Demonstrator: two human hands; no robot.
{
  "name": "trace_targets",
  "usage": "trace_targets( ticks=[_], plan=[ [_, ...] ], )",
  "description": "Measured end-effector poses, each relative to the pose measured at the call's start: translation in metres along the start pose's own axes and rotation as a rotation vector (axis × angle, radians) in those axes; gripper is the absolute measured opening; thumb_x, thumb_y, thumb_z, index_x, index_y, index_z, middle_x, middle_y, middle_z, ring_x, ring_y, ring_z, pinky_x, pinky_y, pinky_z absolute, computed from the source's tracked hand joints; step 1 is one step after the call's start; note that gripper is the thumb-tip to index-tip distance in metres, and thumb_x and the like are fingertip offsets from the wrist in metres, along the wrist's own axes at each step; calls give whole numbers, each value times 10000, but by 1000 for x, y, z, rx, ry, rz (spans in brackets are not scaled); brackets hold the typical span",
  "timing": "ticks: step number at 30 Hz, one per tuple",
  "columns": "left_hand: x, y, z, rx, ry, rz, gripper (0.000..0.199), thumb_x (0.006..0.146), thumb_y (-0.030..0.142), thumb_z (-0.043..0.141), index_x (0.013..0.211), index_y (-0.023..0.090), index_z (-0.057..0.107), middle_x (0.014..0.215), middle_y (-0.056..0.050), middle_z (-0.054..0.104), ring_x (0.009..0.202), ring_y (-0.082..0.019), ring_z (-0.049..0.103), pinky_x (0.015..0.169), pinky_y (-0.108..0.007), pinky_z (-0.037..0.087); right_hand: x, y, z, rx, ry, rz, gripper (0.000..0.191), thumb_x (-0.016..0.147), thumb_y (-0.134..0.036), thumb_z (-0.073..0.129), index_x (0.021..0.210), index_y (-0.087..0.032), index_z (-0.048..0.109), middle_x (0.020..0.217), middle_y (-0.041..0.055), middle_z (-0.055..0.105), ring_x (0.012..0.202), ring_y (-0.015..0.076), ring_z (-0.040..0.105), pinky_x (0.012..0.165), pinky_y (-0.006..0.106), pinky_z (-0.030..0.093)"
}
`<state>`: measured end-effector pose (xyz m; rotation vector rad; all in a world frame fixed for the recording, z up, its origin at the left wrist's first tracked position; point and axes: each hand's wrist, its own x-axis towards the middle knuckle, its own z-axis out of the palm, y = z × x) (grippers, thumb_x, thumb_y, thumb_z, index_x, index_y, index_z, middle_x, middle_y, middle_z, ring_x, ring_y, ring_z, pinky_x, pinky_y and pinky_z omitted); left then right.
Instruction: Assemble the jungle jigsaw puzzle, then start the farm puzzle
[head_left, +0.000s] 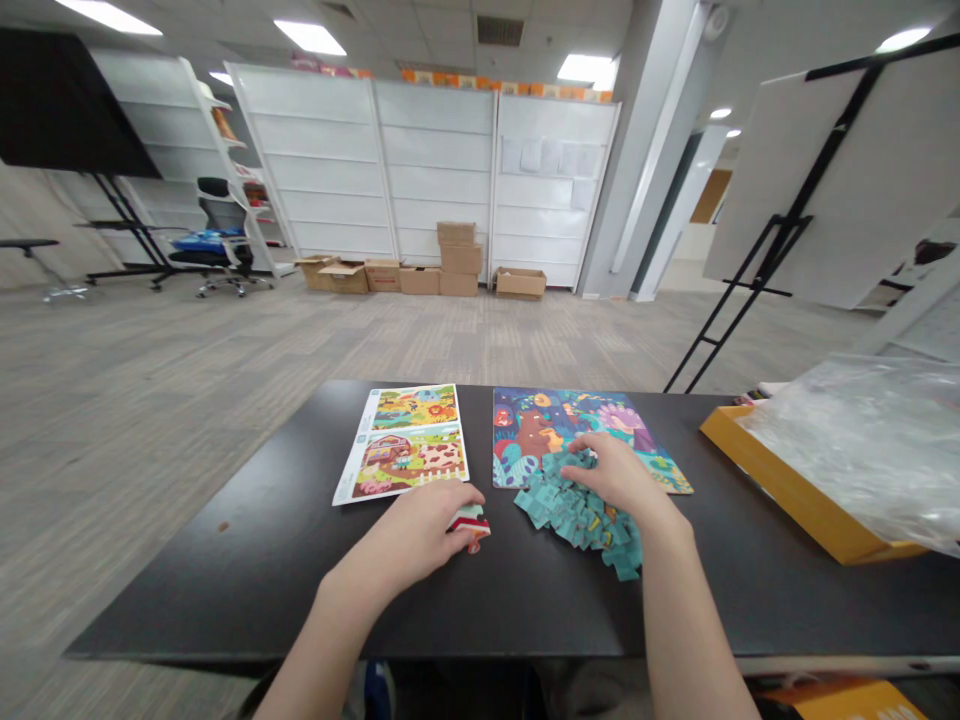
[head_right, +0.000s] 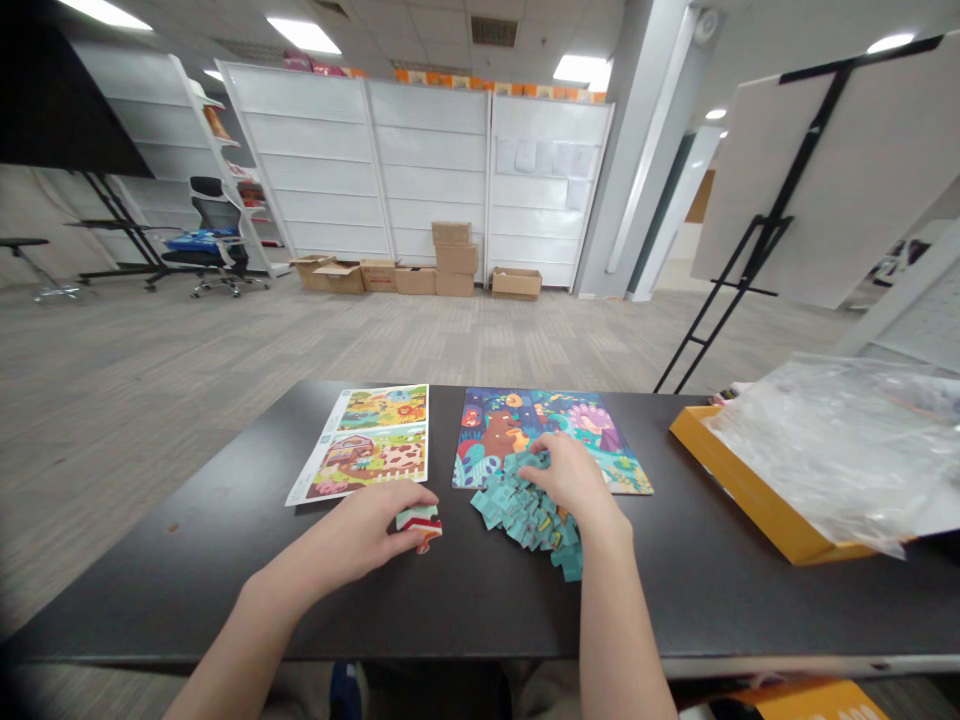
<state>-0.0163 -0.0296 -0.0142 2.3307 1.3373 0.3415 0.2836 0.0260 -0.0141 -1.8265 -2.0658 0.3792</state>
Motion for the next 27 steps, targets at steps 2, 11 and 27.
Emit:
trace_targets(
  ticks=[2, 11, 27],
  plan=[
    [0, -1, -2, -9, -3, -12, 286, 885, 224, 621, 1163, 229, 689, 1217, -52, 726, 1129, -245, 666, 956, -331, 491, 1, 1, 1, 10, -3, -5, 309, 802, -342, 732, 1061, -174, 716, 1153, 127, 723, 1105, 313, 658, 951, 391, 481],
    [0, -3, -9, 16, 13, -69, 296, 875, 177, 562, 1133, 220, 702, 1159, -55, 750, 1068, -245, 693, 895, -325, 500, 1, 0, 1, 51, -3, -4, 271, 792, -342, 721, 1007, -178, 692, 1129, 122, 728, 1071, 305, 665, 919, 389, 482],
    [4, 11, -4, 106, 19, -89, 326, 802, 338, 711, 1111, 235, 703, 1115, -57, 756, 1024, -277, 698, 843, -339, 509, 1, -3, 6, -12, -3, -4, 346, 803, -408, 741, 1050, -170, 699, 1130, 127, 728, 1055, 300, 675, 882, 361, 490]
  ],
)
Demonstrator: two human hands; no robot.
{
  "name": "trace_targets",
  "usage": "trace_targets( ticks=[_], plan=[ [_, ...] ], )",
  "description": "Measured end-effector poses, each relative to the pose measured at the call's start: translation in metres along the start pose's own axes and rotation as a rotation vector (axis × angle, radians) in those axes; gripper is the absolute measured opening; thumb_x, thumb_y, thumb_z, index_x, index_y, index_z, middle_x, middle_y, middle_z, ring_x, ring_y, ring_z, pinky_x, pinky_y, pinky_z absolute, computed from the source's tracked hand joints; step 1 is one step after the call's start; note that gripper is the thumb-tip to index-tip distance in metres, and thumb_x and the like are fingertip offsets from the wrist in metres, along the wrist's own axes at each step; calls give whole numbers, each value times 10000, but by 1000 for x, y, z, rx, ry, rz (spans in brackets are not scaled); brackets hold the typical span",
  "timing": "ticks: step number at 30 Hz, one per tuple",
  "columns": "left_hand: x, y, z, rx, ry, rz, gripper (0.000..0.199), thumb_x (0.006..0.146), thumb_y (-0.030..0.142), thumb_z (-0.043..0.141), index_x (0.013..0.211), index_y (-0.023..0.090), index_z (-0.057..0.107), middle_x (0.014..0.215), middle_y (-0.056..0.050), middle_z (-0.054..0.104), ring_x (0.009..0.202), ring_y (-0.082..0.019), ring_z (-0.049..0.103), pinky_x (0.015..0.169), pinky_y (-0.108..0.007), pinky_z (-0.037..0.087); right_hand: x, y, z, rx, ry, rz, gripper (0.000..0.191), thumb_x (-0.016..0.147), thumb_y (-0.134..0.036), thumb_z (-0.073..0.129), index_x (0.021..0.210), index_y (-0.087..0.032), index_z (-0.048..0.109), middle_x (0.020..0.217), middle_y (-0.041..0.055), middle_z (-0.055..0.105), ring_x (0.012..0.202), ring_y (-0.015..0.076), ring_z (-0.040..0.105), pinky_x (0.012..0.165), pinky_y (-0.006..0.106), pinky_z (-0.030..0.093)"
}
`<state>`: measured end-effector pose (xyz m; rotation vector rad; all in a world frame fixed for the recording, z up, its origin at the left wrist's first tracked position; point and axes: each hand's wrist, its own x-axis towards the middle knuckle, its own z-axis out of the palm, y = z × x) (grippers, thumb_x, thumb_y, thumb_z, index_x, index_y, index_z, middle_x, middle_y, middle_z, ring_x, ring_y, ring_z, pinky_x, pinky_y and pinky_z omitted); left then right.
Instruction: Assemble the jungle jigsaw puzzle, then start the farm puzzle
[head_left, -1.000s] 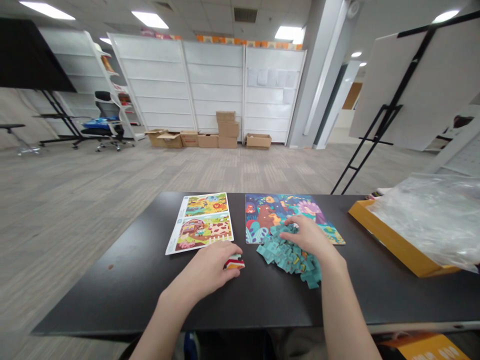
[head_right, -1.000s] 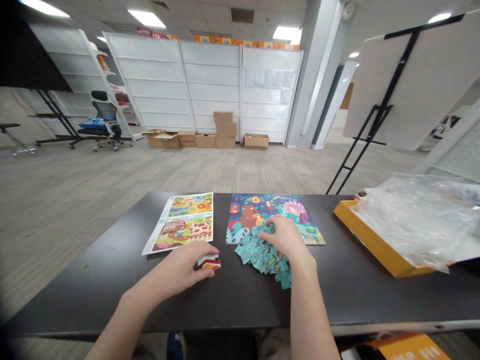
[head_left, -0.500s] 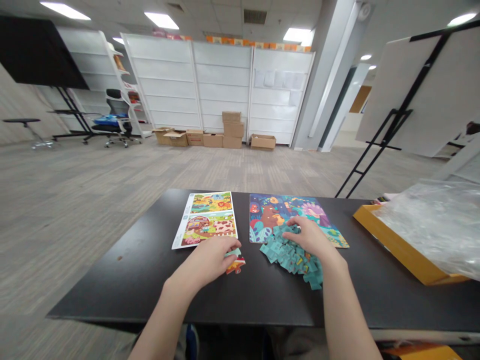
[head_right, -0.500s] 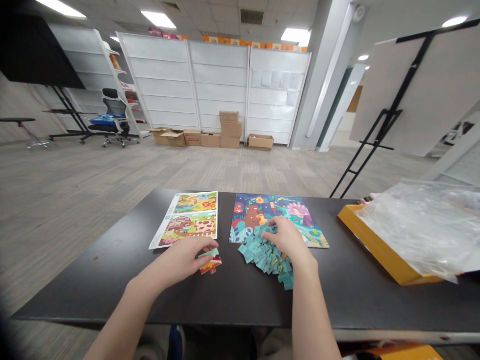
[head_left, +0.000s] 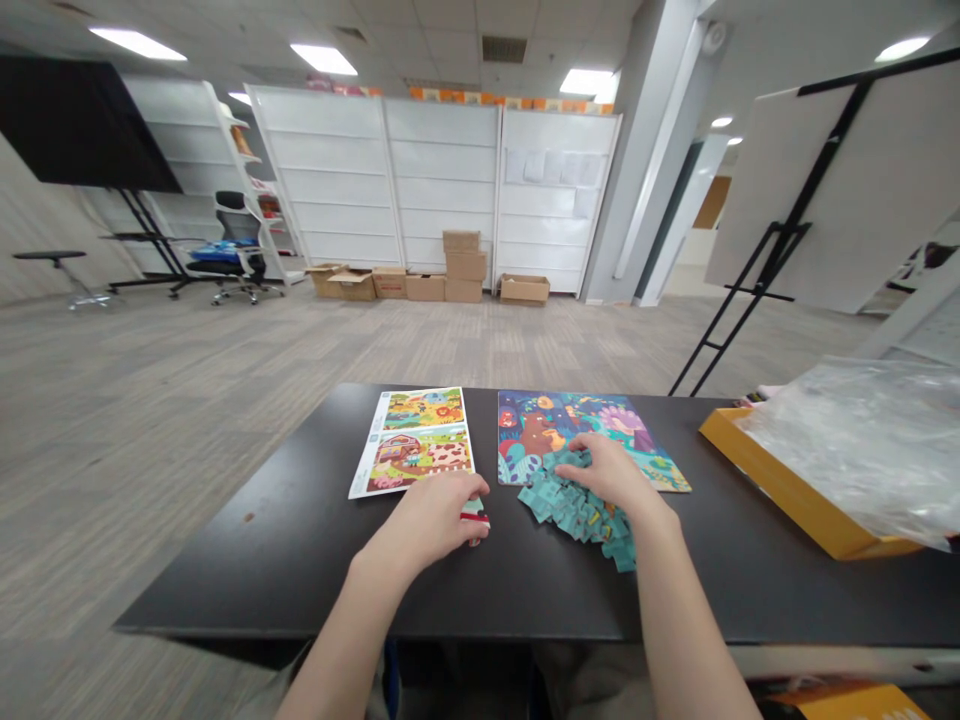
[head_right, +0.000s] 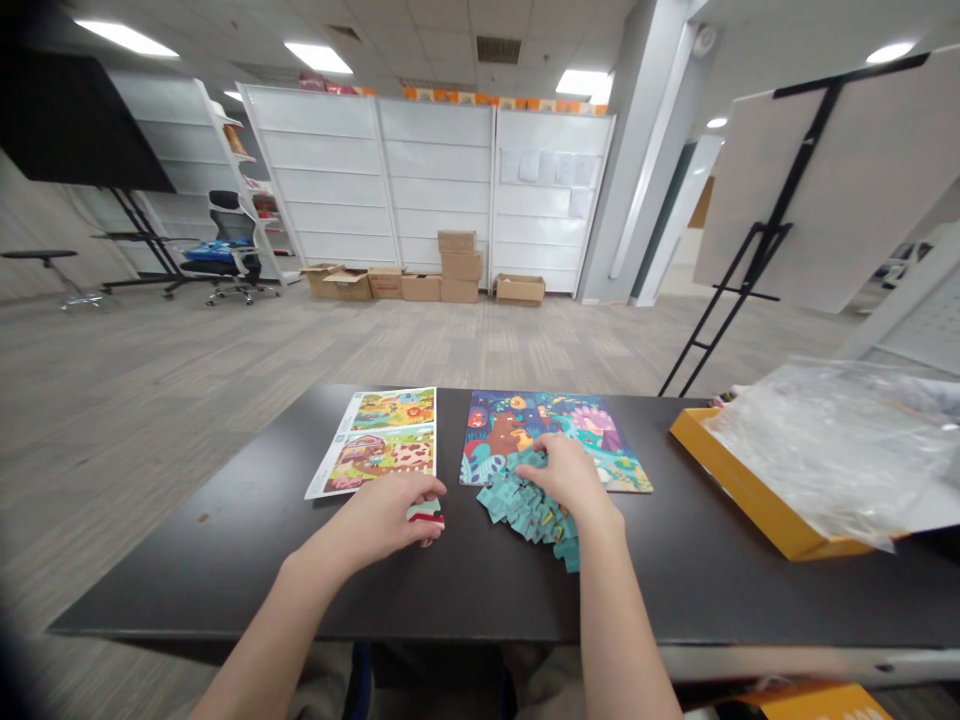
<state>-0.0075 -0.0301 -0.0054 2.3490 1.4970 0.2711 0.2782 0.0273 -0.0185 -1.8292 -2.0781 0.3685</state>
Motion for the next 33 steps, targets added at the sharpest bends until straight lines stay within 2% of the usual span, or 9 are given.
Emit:
trace_targets(
  ticks=[9, 12, 14, 17, 21, 27, 31, 33],
  plan=[
    [-4, -11, -1, -18, 52, 9, 301, 816, 294, 723, 1105, 217, 693, 1188, -90, 679, 1139, -282, 630, 976, -381, 489, -1, 1, 2, 18, 38, -16, 333, 797, -367, 750, 1069, -183, 702, 1127, 113, 730, 1043, 293, 677, 873, 363, 495],
    [-6, -12, 0, -10, 116, 27, 320, 811, 332, 733, 1109, 222, 690, 1288, -108, 616, 1242, -302, 557, 1071, -419, 439, 0, 1, 2, 8, 51, -48, 347, 792, -356, 752, 1085, -179, 697, 1149, 116, 719, 1054, 301, 669, 885, 380, 491],
    [-6, -14, 2, 0, 144, 26, 381, 837, 365, 706, 1187, 221, 663, 1387, -122, 562, 1325, -316, 491, 1125, -449, 392, 0, 0, 2, 8, 71, -74, 330, 782, -330, 756, 1067, -176, 694, 1141, 114, 712, 1063, 299, 661, 908, 387, 483],
    [-6, -17, 6, 40, 118, -23, 490, 877, 417, 655, 1317, 213, 591, 1462, -143, 518, 1369, -333, 454, 1139, -484, 366, 1, -4, -1, 37, 104, -119, 233, 780, -297, 743, 978, -186, 692, 1074, 97, 710, 1038, 281, 659, 919, 381, 478],
    [-6, -18, 8, 99, 41, -85, 519, 907, 466, 607, 1339, 180, 569, 1441, -174, 544, 1334, -342, 496, 1109, -483, 389, -2, -12, -7, 156, 98, -161, 84, 819, -283, 672, 849, -205, 673, 994, 77, 717, 977, 254, 665, 903, 368, 479],
    [-8, -20, 8, 90, 44, -77, 507, 922, 466, 580, 1348, 191, 559, 1454, -173, 539, 1347, -336, 494, 1111, -482, 386, -8, -17, -22, 340, 109, -222, 168, 866, -357, 604, 792, -218, 664, 928, 57, 736, 934, 237, 665, 906, 361, 473],
    [-8, -24, 7, 98, 41, -73, 483, 929, 436, 572, 1338, 179, 571, 1462, -175, 531, 1362, -337, 482, 1126, -482, 377, -19, -41, -34, 339, 182, -302, 175, 896, -360, 625, 813, -217, 684, 893, 47, 723, 835, 204, 635, 799, 316, 475],
    [-6, -27, 7, 96, 55, -70, 457, 919, 427, 586, 1308, 186, 588, 1453, -166, 539, 1360, -336, 483, 1132, -485, 373, -28, -64, -33, 296, 139, -380, 163, 916, -329, 637, 813, -216, 693, 845, 32, 707, 742, 170, 600, 725, 284, 456]
  ],
)
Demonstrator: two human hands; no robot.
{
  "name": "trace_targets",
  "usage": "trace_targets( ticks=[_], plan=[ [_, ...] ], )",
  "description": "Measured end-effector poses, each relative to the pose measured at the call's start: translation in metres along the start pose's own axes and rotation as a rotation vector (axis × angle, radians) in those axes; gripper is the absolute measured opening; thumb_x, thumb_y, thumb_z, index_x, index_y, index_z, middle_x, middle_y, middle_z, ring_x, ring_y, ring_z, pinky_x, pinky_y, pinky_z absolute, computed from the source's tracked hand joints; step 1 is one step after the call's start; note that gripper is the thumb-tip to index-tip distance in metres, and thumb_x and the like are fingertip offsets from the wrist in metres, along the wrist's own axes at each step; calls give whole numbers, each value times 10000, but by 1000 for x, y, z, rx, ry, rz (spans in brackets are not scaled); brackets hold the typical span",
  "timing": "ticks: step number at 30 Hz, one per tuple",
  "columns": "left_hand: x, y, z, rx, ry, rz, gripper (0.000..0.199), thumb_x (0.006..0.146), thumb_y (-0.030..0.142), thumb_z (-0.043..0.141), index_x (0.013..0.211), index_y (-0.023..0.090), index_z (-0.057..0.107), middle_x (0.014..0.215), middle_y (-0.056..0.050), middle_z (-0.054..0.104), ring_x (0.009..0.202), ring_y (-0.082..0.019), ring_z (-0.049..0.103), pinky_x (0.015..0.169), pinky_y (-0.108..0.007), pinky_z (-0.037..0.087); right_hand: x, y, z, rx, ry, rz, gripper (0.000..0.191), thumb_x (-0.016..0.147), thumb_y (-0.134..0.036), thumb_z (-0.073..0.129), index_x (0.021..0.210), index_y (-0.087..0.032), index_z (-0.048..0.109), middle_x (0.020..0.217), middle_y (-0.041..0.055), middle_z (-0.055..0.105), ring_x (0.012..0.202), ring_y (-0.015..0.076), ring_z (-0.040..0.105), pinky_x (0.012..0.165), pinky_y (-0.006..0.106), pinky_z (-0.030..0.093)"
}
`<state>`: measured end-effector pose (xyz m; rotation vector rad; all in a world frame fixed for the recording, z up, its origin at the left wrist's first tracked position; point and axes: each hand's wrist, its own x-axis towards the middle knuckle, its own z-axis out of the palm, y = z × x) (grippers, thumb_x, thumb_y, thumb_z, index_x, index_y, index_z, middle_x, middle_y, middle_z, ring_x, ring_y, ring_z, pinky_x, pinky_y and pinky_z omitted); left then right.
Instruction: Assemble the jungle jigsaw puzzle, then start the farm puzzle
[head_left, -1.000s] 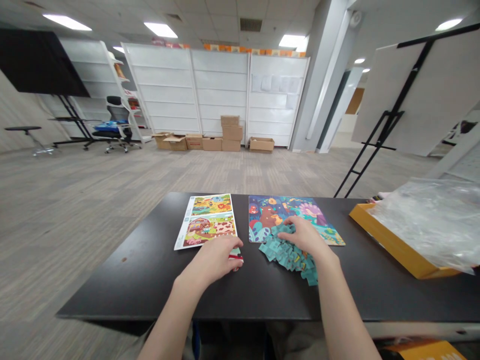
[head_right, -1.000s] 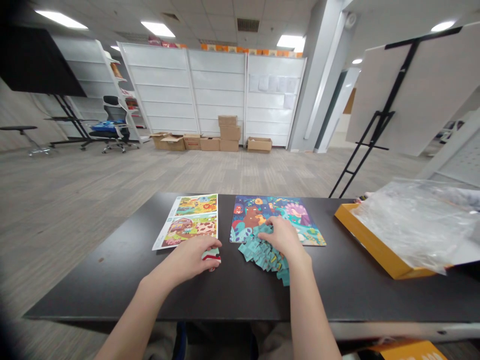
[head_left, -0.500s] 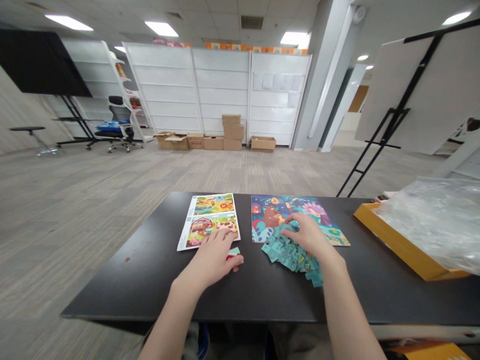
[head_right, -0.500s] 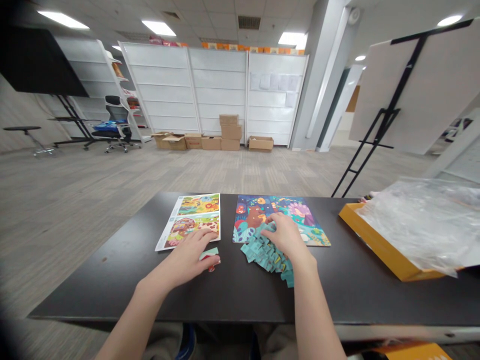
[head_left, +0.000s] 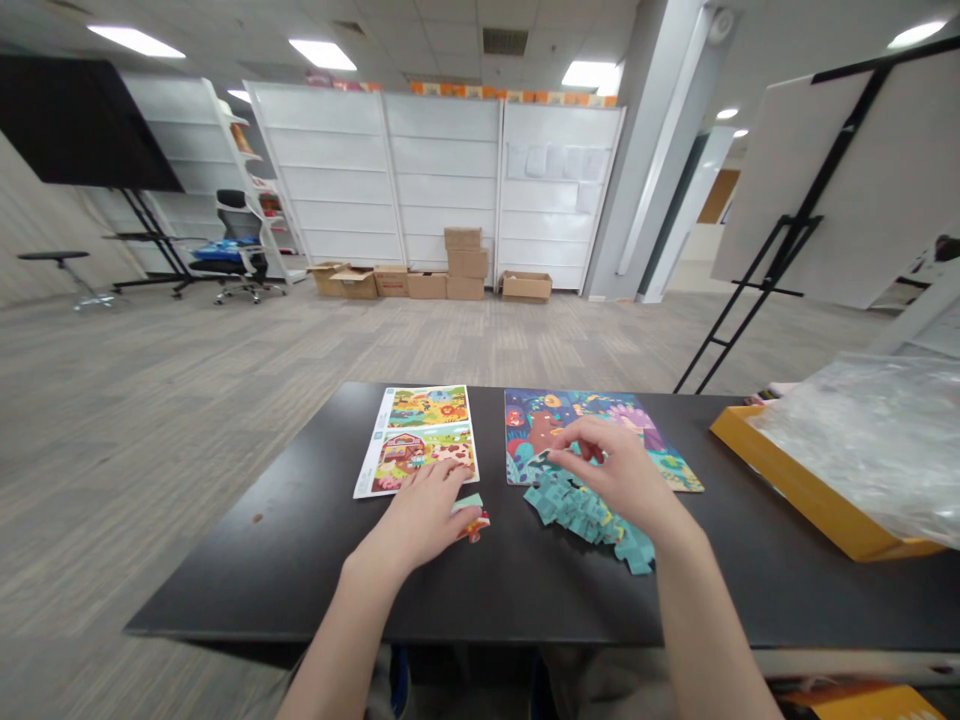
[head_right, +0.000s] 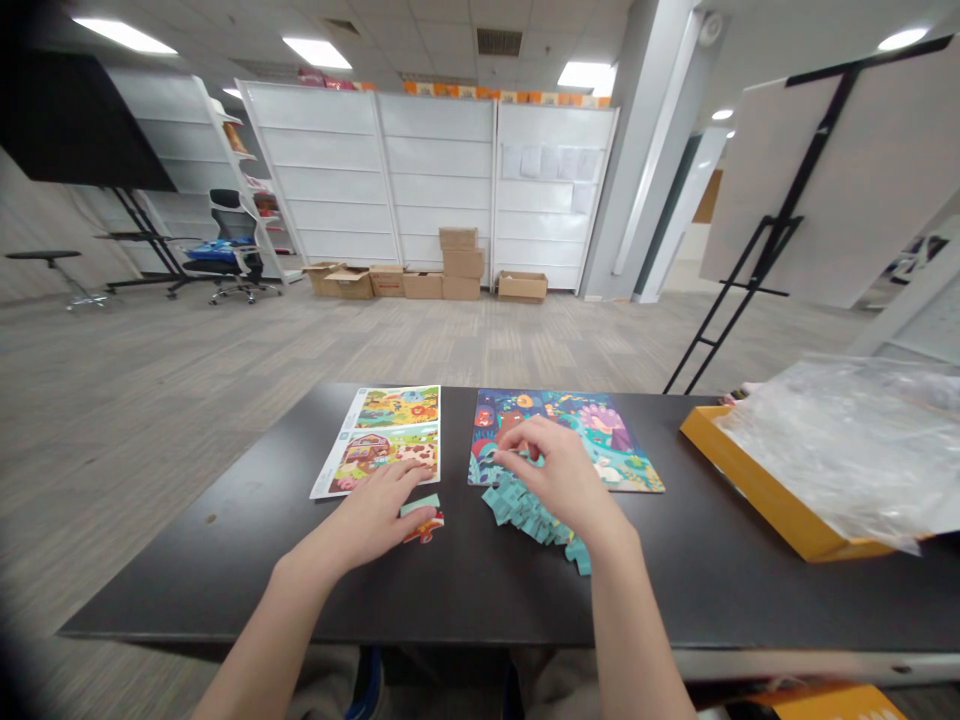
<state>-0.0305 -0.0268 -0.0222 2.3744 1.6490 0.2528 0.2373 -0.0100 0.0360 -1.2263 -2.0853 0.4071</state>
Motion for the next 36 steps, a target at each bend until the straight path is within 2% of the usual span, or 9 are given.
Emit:
trace_targets(
  ticks=[3, 7, 11, 20, 24, 28, 31, 33, 36],
  plan=[
    [3, -5, 1, -18, 15, 3, 435, 893, 414, 620, 1272, 202, 601, 1435, -149, 554, 1345, -332, 496, 1131, -490, 377, -1, -35, 21, -69, -209, -142, 109, 929, -228, 635, 853, -215, 710, 883, 26, 700, 818, 158, 625, 749, 258, 434],
    [4, -14, 3, -27, 16, 11, 436, 878, 355, 621, 1289, 212, 591, 1456, -138, 542, 1354, -316, 487, 1137, -482, 375, -7, -59, 45, -231, -444, -71, 118, 887, -146, 610, 845, -196, 709, 887, 41, 696, 778, 166, 630, 673, 265, 389],
    [1, -21, 2, -15, 15, 9, 467, 867, 358, 630, 1313, 227, 584, 1476, -136, 530, 1378, -316, 464, 1150, -488, 355, -14, -57, 53, -258, -551, -2, 145, 798, -94, 616, 855, -196, 702, 898, 51, 699, 791, 182, 639, 649, 269, 362],
    [-6, -22, -8, 27, -9, -84, 497, 859, 376, 627, 1337, 240, 597, 1491, -143, 512, 1395, -367, 436, 1138, -560, 334, -13, -41, 61, -217, -627, 45, 243, 679, -117, 720, 901, -212, 690, 892, 27, 691, 798, 183, 625, 627, 248, 354],
    [-5, -25, -3, -12, 1, -61, 450, 876, 419, 613, 1293, 252, 629, 1462, -136, 542, 1396, -351, 441, 1145, -536, 330, -12, -33, 61, -123, -641, 75, 318, 660, -190, 800, 960, -225, 701, 858, 3, 701, 771, 174, 637, 616, 232, 382],
    [-2, -26, 2, -12, 18, -66, 460, 929, 508, 544, 1291, 240, 637, 1456, -134, 561, 1426, -343, 412, 1167, -531, 300, -2, -19, 44, 64, -571, 87, 109, 845, -222, 666, 947, -215, 702, 757, -14, 708, 673, 145, 649, 613, 224, 440],
    [1, -22, 2, 18, 11, -108, 523, 953, 558, 494, 1337, 226, 619, 1505, -145, 518, 1468, -376, 349, 1179, -554, 275, 9, 5, 23, -117, -275, 125, 144, 911, -247, 586, 900, -208, 724, 870, 38, 748, 805, 200, 685, 729, 287, 483],
    [3, -19, 1, 35, -1, -117, 551, 958, 562, 479, 1367, 213, 600, 1520, -155, 498, 1459, -394, 358, 1172, -563, 289, 13, 28, 13, -271, -152, 174, 161, 899, -245, 603, 955, -191, 743, 1030, 98, 750, 965, 257, 687, 846, 344, 494],
    [5, -14, 0, 59, -11, -123, 556, 957, 562, 469, 1362, 203, 599, 1509, -155, 507, 1425, -393, 405, 1158, -555, 319, 10, 59, 9, -373, -180, 242, 325, 857, -297, 691, 1135, -132, 721, 1203, 182, 697, 1129, 327, 643, 974, 410, 472]
  ],
)
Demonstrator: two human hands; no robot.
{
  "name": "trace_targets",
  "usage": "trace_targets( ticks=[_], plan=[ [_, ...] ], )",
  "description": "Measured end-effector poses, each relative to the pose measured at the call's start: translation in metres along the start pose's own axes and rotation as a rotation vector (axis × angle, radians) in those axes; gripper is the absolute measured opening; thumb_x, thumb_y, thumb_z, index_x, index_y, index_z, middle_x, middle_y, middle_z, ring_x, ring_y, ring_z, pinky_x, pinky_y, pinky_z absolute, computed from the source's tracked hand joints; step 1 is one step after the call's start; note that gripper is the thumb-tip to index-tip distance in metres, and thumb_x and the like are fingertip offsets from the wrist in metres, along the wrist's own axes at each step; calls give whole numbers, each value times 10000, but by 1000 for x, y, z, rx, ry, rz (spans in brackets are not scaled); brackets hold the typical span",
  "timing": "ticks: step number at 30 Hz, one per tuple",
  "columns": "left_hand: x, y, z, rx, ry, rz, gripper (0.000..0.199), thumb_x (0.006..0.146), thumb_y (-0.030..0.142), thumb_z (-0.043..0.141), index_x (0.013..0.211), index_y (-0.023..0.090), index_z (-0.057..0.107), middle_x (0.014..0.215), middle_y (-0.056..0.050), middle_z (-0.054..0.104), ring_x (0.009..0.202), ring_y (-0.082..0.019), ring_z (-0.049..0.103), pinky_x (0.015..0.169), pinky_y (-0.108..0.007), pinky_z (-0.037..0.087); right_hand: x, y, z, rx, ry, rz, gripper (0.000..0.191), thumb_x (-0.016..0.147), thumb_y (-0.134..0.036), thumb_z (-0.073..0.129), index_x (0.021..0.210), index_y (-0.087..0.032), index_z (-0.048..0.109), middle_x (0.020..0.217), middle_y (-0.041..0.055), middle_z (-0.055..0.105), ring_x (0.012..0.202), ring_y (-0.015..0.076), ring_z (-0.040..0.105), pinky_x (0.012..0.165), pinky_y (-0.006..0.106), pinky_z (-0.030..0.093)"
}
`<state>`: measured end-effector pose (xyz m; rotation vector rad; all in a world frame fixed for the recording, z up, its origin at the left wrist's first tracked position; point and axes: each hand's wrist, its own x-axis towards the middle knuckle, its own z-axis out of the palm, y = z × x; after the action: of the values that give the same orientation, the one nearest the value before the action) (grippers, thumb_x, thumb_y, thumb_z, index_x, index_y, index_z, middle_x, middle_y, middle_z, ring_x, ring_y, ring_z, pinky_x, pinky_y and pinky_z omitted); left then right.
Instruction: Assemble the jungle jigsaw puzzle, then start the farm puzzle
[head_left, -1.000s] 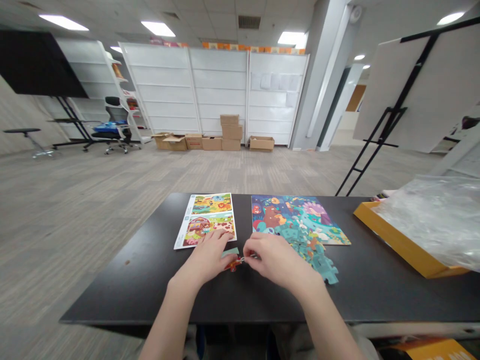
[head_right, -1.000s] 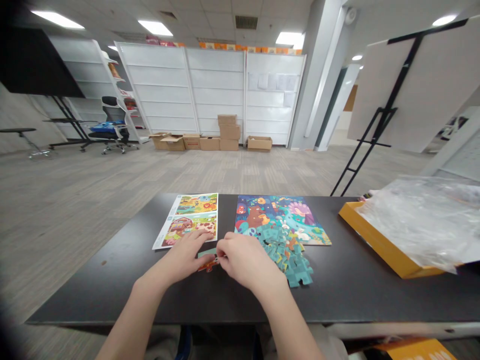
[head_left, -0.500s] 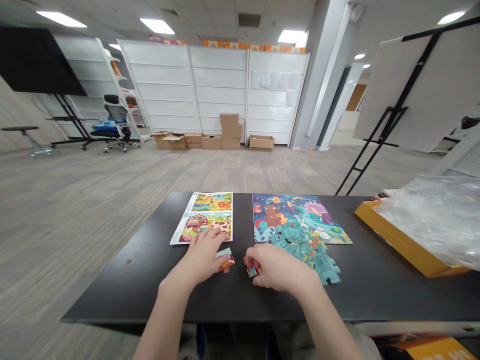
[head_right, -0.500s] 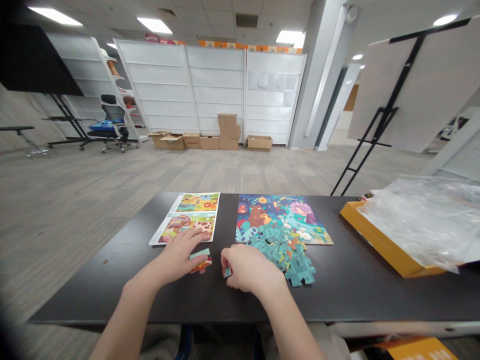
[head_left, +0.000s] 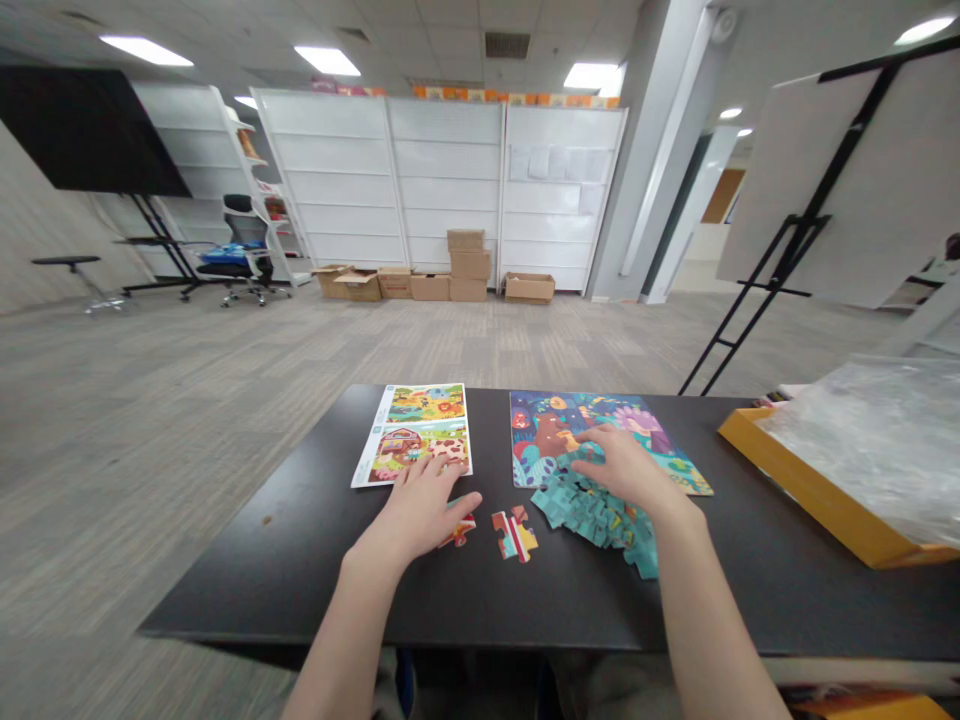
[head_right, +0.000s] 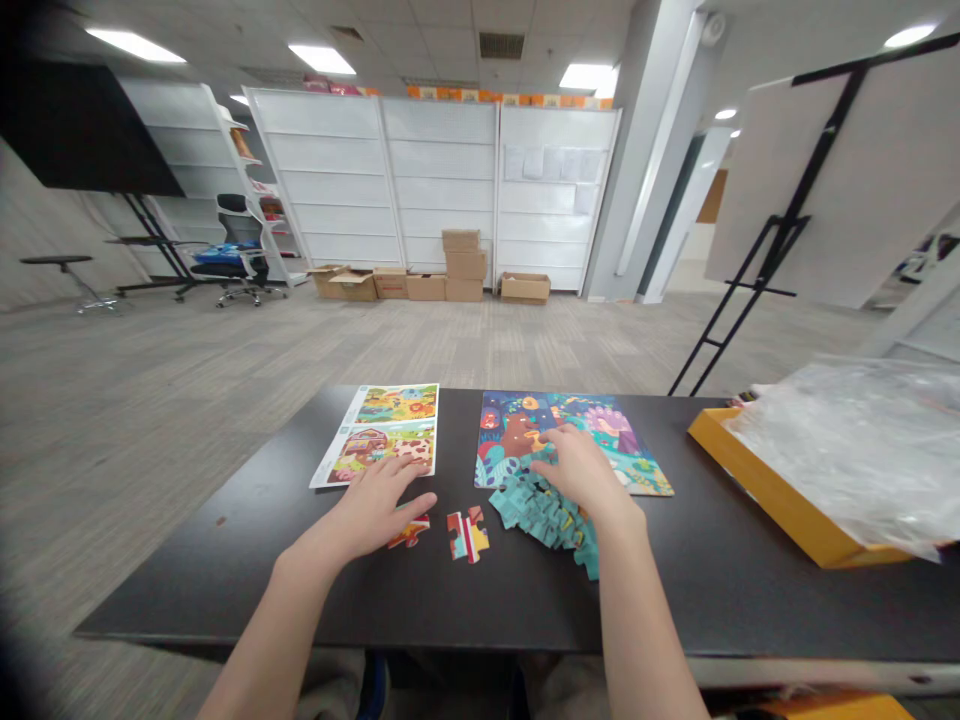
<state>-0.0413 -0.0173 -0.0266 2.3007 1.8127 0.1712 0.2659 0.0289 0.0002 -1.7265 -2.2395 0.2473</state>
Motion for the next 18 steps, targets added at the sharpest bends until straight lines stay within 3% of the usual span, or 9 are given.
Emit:
trace_targets(
  ticks=[4, 10, 14, 18],
  plan=[
    [4, 6, 0, -2, 11, 3, 572, 937, 589, 493, 1354, 213, 605, 1497, -151, 519, 1419, -394, 410, 1143, -560, 339, -4, 16, 18, -5, -57, 20, 469, 827, -365, 736, 1226, -127, 677, 1237, 190, 675, 1165, 343, 622, 991, 422, 467],
    [10, 11, 1, -11, 40, 21, 524, 942, 568, 510, 1317, 224, 634, 1481, -153, 531, 1391, -399, 443, 1110, -584, 360, -5, 11, 23, 89, -3, 15, 495, 760, -289, 796, 1220, -164, 666, 1174, 139, 692, 1124, 319, 630, 959, 415, 473],
    [13, 11, 3, -11, 79, 38, 519, 931, 577, 538, 1279, 208, 650, 1467, -174, 533, 1362, -395, 463, 1098, -593, 365, -5, 6, 16, 203, 79, -9, 312, 761, -217, 759, 1065, -191, 698, 1117, 99, 707, 1100, 285, 639, 944, 388, 469],
    [16, 8, 2, -83, 175, 111, 454, 928, 545, 571, 1187, 188, 681, 1392, -161, 583, 1306, -349, 514, 1098, -522, 386, -7, 1, 7, 318, 117, 23, 85, 805, -226, 674, 883, -193, 690, 981, 75, 729, 975, 254, 665, 867, 366, 482]
  ],
)
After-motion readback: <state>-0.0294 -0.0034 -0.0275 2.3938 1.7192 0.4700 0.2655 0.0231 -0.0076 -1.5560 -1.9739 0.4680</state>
